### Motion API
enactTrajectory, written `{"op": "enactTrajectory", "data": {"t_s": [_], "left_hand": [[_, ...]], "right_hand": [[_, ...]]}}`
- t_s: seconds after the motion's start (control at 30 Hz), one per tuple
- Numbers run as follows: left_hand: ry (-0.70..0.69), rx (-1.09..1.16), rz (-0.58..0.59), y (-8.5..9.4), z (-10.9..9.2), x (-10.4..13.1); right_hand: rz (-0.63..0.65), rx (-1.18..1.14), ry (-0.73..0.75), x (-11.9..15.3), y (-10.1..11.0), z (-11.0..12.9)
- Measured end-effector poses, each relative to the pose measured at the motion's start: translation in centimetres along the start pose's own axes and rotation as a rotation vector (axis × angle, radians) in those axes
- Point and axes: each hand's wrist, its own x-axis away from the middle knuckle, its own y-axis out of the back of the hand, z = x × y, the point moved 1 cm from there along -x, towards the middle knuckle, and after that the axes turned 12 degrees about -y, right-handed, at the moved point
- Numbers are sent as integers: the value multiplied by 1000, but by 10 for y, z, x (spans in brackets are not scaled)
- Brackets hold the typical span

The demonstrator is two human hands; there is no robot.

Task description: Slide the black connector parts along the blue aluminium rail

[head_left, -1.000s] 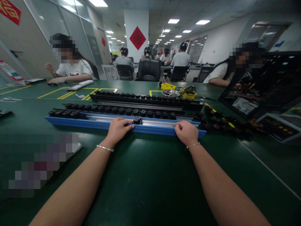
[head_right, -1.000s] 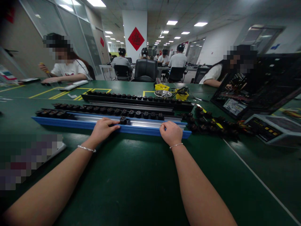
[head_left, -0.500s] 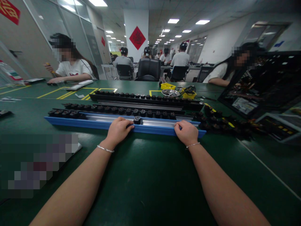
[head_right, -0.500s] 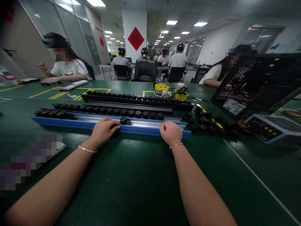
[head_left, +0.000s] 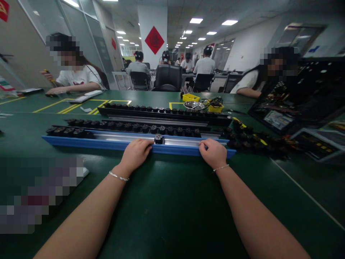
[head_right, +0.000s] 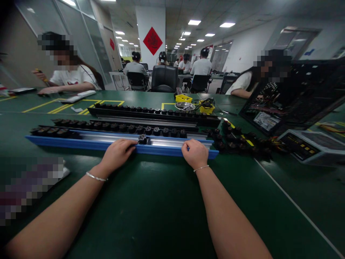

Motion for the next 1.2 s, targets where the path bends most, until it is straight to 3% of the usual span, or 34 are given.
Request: {"op": "enactTrajectory", "data": {"t_s": [0.2,0.43,0.67,1.2], "left_hand": [[88,76,-24,-3,0,0],[114,112,-13,1,-2,2],[97,121,3,3,-5,3],[72,107,60,5,-5,6]], "right_hand": [[25,-42,60,5,0,14],[236,-162,260,24,1,60],[322,-109,268,26,-10,93],[339,-56,194,29,-15,104]]}}
